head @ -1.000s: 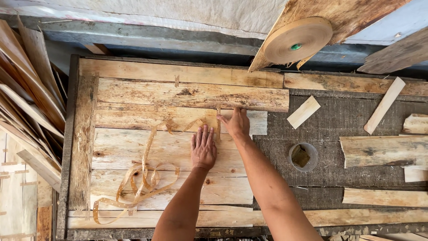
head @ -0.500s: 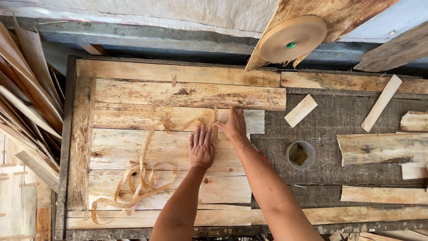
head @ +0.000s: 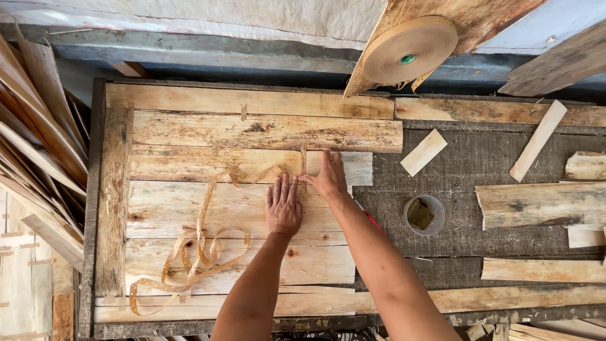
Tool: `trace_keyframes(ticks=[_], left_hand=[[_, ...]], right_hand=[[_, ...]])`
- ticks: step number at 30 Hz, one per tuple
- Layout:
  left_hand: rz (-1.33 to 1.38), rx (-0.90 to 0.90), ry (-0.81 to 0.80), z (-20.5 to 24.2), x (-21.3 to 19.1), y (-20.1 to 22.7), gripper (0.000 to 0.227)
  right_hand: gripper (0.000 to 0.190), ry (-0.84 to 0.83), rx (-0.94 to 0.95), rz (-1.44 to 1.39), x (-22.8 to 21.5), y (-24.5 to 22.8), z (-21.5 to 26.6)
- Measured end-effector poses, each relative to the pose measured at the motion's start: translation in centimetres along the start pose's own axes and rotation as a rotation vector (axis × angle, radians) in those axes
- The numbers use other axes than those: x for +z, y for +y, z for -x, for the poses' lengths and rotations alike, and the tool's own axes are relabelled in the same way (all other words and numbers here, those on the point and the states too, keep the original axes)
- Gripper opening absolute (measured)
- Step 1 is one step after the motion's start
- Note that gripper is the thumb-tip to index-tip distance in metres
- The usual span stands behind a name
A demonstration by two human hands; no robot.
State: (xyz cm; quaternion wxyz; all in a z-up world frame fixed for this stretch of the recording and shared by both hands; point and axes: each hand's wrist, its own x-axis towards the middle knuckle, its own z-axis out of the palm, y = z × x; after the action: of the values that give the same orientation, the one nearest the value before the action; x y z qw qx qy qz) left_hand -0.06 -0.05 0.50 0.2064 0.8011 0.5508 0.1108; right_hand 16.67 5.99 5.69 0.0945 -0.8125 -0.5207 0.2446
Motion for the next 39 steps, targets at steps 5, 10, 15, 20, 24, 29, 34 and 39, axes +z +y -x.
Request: trace_keyframes(ticks=[5,10,15,20,24,29,34,39], left_hand=[[-0.005,0.006,-0.011,0.0,-0.4,0.1,0.072],[-0.011,0.007,0.003,0.0,-0.3,0.1,0.07],[0.008,0.004,0.01,0.1,-0.6,0.2,0.068],[0.007,0.01,0.01,0.1,-0.3,0.1,0.069],[0.017,0.013,0.014,0.0,-0.5,0.1,0.069],[0.017,0.006,-0.002,-0.1,-0.8,0.1,0.07],[-0.007,0.002,-0.008,0.0,-0.2,0.0,0.071],[0.006,0.002,0.01,0.0,0.1,-0.2,0.068]], right_hand=[[0.096,-0.013,-0.06,-0.018,0.9,1.0,0.0],[0.096,0.025,-0.163,-0.006,0.5,1.2,0.7],[0.105,-0.065,-0.191,0.017,-1.5,0.1,1.2],[0.086,-0.059,-0.22,-0.027,2.4,4.8,-1.4],[0.098,-0.013,-0.229,0.062,0.1,1.4,-0.1],[0.092,-0.118,-0.152,0.062,-0.1,1.6,-1.2],[0.08,-0.197,0.055,0.033,-0.1,1.0,-2.8],[0.099,-0.225,0.113,0.127,2.5,2.5,-6.3]])
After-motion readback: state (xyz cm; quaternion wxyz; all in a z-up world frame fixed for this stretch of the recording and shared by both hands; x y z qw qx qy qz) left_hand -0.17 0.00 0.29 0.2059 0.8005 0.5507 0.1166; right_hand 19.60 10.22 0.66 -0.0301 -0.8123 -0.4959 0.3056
